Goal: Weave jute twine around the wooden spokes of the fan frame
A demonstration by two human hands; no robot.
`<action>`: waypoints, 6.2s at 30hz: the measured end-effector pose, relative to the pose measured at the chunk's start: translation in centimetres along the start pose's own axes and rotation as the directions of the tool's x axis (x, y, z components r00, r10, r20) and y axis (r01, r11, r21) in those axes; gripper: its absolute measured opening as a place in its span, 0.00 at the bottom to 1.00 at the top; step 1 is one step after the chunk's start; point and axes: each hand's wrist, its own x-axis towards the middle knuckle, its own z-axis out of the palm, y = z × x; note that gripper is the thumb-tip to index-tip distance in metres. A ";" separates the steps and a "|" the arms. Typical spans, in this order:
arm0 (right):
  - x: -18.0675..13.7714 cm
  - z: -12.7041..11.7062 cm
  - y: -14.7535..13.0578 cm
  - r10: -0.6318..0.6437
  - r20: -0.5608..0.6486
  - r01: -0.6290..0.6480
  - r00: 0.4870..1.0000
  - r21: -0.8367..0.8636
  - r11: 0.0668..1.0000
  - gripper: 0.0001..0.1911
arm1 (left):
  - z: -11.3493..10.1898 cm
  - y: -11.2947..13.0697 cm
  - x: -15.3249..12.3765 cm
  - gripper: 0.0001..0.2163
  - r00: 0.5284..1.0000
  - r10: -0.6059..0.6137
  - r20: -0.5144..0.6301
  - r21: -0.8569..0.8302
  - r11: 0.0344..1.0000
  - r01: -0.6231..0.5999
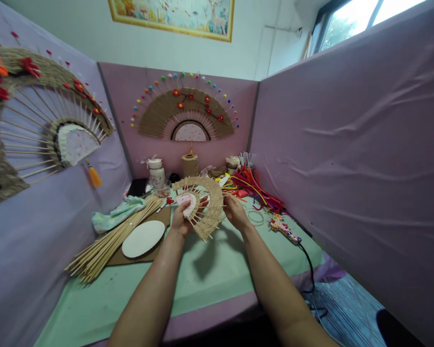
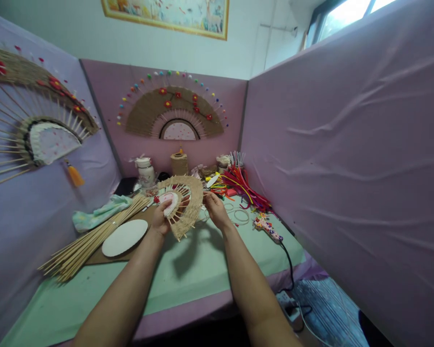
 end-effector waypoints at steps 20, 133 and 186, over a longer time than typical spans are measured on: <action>-0.7 -0.4 -2.2 -0.323 -0.127 0.206 0.938 -0.544 0.813 0.10 | 0.3 3.1 -1.6 0.25 0.996 -0.074 0.050 0.209 0.976 0.062; -2.4 -1.6 -1.7 -0.267 0.289 0.393 0.919 -0.678 0.621 0.07 | -5.5 3.8 -9.3 0.25 0.815 -0.560 0.147 0.585 0.714 0.385; -2.6 -2.8 -0.8 -0.155 0.146 0.213 0.977 -0.654 0.726 0.08 | -5.8 1.7 -9.6 0.28 0.725 -0.688 0.022 0.571 0.604 0.556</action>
